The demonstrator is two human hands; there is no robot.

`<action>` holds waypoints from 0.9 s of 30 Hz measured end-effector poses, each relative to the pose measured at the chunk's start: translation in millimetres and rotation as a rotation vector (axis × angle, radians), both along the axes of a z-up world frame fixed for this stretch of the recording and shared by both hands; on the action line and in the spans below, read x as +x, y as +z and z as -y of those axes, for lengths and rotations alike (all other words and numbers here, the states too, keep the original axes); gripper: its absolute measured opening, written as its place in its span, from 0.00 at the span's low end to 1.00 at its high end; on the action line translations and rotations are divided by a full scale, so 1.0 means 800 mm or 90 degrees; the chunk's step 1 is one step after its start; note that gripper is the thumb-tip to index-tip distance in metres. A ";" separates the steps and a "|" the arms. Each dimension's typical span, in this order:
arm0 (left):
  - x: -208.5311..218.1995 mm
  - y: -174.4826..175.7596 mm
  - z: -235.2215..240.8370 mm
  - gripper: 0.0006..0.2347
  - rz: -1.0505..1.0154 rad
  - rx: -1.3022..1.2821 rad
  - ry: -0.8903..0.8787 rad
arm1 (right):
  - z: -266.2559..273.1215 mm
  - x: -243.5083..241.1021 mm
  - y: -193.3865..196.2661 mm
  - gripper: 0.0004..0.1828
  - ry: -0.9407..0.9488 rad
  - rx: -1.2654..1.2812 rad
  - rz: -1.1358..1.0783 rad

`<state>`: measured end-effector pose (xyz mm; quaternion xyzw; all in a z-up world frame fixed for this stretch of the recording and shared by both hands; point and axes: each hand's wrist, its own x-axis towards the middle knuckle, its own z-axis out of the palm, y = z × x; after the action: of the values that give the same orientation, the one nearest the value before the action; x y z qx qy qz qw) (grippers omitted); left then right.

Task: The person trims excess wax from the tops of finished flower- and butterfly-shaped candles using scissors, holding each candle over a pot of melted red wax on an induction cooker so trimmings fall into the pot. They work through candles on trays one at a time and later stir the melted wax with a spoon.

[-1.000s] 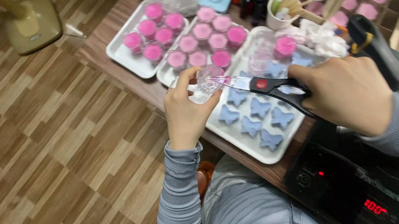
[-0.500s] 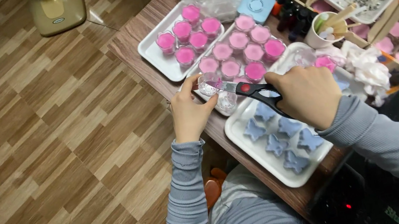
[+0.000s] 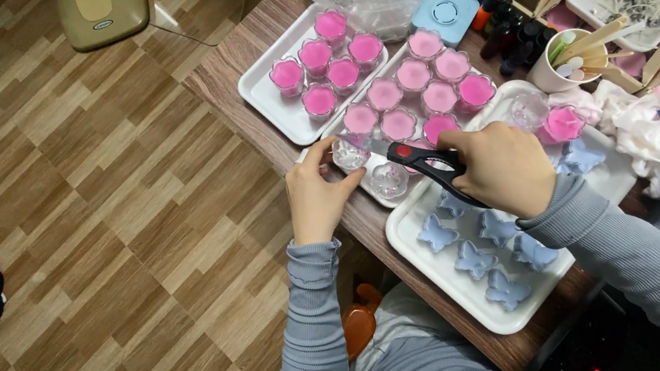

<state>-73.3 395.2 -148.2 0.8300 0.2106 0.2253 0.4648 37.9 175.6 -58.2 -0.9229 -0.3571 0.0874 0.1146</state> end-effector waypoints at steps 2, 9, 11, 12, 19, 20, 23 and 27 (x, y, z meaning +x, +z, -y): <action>0.002 -0.002 0.002 0.25 0.001 -0.008 -0.009 | -0.001 0.000 0.000 0.15 -0.013 0.039 -0.024; 0.008 0.000 0.009 0.26 -0.040 -0.017 -0.007 | -0.022 0.002 0.009 0.20 -0.039 0.132 -0.093; 0.010 -0.005 0.012 0.26 -0.047 -0.013 -0.009 | -0.028 -0.002 0.005 0.20 -0.047 0.155 -0.117; 0.009 -0.007 0.013 0.26 -0.054 -0.008 -0.008 | -0.032 -0.005 0.003 0.21 -0.050 0.180 -0.141; 0.010 -0.014 0.014 0.26 -0.047 0.030 -0.013 | -0.027 -0.020 -0.042 0.27 -0.113 0.187 -0.190; 0.010 -0.013 0.014 0.26 -0.054 0.046 -0.017 | -0.025 -0.021 -0.045 0.27 -0.117 0.183 -0.177; 0.009 -0.018 0.012 0.27 -0.044 0.064 -0.026 | -0.020 -0.033 -0.032 0.25 -0.159 0.184 -0.238; 0.002 -0.026 0.009 0.26 0.028 0.060 -0.052 | -0.012 -0.050 -0.013 0.20 -0.243 0.233 -0.409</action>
<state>-72.0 388.2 -168.9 0.8535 0.1556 0.2344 0.4387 -1.9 185.3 -68.7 -0.8628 -0.1356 0.2830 0.3965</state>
